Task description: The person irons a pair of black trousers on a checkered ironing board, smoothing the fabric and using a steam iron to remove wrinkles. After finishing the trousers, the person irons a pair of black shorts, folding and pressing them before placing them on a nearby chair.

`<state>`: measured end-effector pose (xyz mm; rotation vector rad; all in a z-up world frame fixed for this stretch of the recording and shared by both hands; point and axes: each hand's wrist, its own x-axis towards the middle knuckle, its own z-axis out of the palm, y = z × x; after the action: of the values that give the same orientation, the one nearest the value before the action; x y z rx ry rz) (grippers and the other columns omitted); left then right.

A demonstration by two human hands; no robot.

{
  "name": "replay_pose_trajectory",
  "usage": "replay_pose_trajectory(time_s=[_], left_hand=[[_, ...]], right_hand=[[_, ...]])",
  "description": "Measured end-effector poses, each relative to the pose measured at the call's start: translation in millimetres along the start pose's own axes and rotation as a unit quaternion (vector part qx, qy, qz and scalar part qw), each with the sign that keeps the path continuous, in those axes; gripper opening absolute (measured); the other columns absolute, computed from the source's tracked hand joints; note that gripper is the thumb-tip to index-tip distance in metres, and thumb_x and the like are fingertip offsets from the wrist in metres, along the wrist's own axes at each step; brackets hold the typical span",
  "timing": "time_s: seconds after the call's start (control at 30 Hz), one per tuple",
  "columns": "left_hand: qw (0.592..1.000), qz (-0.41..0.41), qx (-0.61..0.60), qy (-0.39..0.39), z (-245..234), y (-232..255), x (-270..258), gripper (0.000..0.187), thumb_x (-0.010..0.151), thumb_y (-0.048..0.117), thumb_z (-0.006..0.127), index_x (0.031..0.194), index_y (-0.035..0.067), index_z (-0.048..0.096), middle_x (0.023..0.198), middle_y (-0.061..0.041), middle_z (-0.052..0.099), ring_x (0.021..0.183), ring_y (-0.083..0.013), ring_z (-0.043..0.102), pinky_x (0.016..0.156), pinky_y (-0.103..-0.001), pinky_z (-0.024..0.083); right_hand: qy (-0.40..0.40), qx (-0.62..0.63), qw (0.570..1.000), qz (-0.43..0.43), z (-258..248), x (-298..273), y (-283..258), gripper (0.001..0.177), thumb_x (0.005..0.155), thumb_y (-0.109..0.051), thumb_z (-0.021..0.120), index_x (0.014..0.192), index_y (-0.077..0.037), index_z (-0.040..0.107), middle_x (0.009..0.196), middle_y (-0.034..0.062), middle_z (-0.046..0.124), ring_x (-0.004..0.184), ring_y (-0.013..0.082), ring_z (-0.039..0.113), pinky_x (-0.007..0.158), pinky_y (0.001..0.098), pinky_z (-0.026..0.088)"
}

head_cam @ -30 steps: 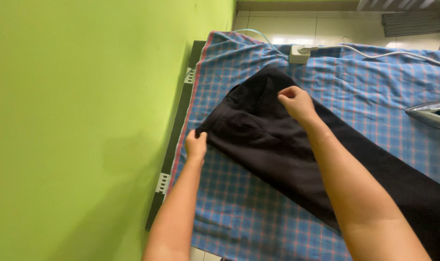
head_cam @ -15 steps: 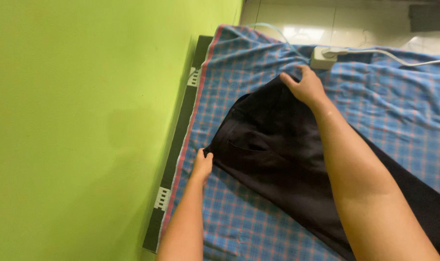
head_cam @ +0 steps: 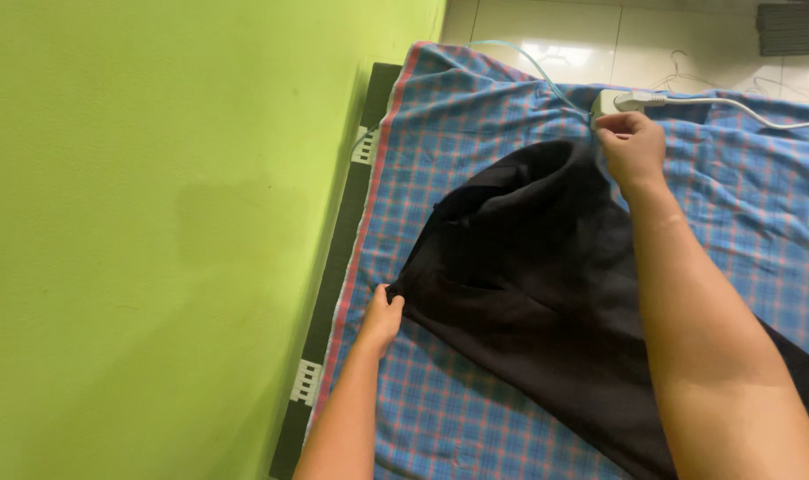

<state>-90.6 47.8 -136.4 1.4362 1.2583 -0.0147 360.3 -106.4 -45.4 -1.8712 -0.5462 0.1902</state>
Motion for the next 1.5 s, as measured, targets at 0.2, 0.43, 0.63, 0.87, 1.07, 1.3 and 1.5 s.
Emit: replay_pose_trajectory(time_s=[0.2, 0.43, 0.63, 0.87, 1.07, 1.3, 1.5], left_hand=[[0.998, 0.018, 0.045, 0.032, 8.6, -15.7, 14.1, 0.041, 0.091, 0.023, 0.058, 0.127, 0.004, 0.055, 0.115, -0.02, 0.069, 0.105, -0.0328, 0.067, 0.09, -0.043, 0.052], [0.985, 0.099, 0.109, 0.088, 32.7, -52.5, 67.7, 0.044, 0.088, 0.02, 0.06, 0.122, -0.007, 0.053, 0.12, -0.033, 0.063, 0.114, -0.0487, 0.061, 0.098, -0.049, 0.05], [0.985, 0.088, 0.13, 0.077, 33.4, -47.8, 66.1, 0.05, 0.089, 0.021, 0.06, 0.127, -0.007, 0.048, 0.126, -0.036, 0.058, 0.116, -0.0502, 0.059, 0.1, -0.049, 0.049], [0.988, 0.059, 0.126, 0.063, 28.2, -25.6, 50.5, 0.051, 0.088, 0.019, 0.06, 0.13, -0.007, 0.047, 0.13, -0.035, 0.056, 0.12, -0.0487, 0.057, 0.102, -0.049, 0.048], [0.991, 0.055, 0.107, 0.066, 29.2, -22.9, 47.6, 0.055, 0.088, 0.019, 0.059, 0.135, -0.006, 0.046, 0.135, -0.033, 0.054, 0.125, -0.0464, 0.055, 0.106, -0.047, 0.046], [0.988, 0.058, 0.121, 0.071, 31.9, -34.2, 57.8, 0.058, 0.088, 0.021, 0.06, 0.136, -0.007, 0.044, 0.134, -0.035, 0.053, 0.125, -0.0484, 0.054, 0.106, -0.048, 0.045], [0.986, 0.075, 0.132, 0.074, 34.6, -46.2, 64.6, 0.057, 0.087, 0.02, 0.06, 0.133, -0.009, 0.045, 0.131, -0.038, 0.053, 0.122, -0.0515, 0.055, 0.105, -0.049, 0.046]], right_hand=[[-0.102, -0.084, 0.978, -0.163, 40.3, -18.0, -49.0, 0.012, 0.098, -0.008, 0.073, 0.109, -0.005, 0.076, 0.107, 0.0114, 0.077, 0.099, 0.0188, 0.073, 0.09, 0.0315, 0.056], [-0.243, -0.469, 0.82, -0.223, 96.6, -52.8, -86.6, 0.026, 0.103, -0.036, 0.066, 0.1, -0.013, 0.077, 0.103, 0.0118, 0.079, 0.098, 0.0321, 0.074, 0.101, 0.0483, 0.048], [-0.227, -0.524, 0.82, -0.035, 73.0, -44.0, -59.7, 0.064, 0.069, -0.046, 0.087, 0.114, -0.006, 0.063, 0.111, 0.0175, 0.072, 0.098, 0.0387, 0.07, 0.079, 0.0498, 0.056], [-0.195, -0.507, 0.839, -0.037, 72.6, -23.8, -31.8, 0.032, 0.078, -0.02, 0.075, 0.11, -0.013, 0.072, 0.11, 0.0196, 0.074, 0.1, 0.0425, 0.071, 0.083, 0.0516, 0.057], [-0.049, 0.009, 0.997, -0.061, 60.4, 27.3, -88.4, 0.013, 0.093, -0.007, 0.07, 0.106, -0.003, 0.068, 0.104, 0.0102, 0.076, 0.097, 0.018, 0.078, 0.079, 0.0313, 0.061], [-0.098, -0.149, 0.974, -0.139, 75.5, -0.7, -71.3, 0.024, 0.089, -0.005, 0.075, 0.112, -0.007, 0.071, 0.109, 0.0126, 0.074, 0.086, 0.0275, 0.072, 0.078, 0.0375, 0.056], [-0.12, -0.31, 0.894, -0.301, 102.9, -15.1, -47.3, 0.032, 0.08, -0.005, 0.079, 0.112, -0.01, 0.073, 0.109, 0.0167, 0.063, 0.105, 0.0414, 0.063, 0.086, 0.0464, 0.052]])
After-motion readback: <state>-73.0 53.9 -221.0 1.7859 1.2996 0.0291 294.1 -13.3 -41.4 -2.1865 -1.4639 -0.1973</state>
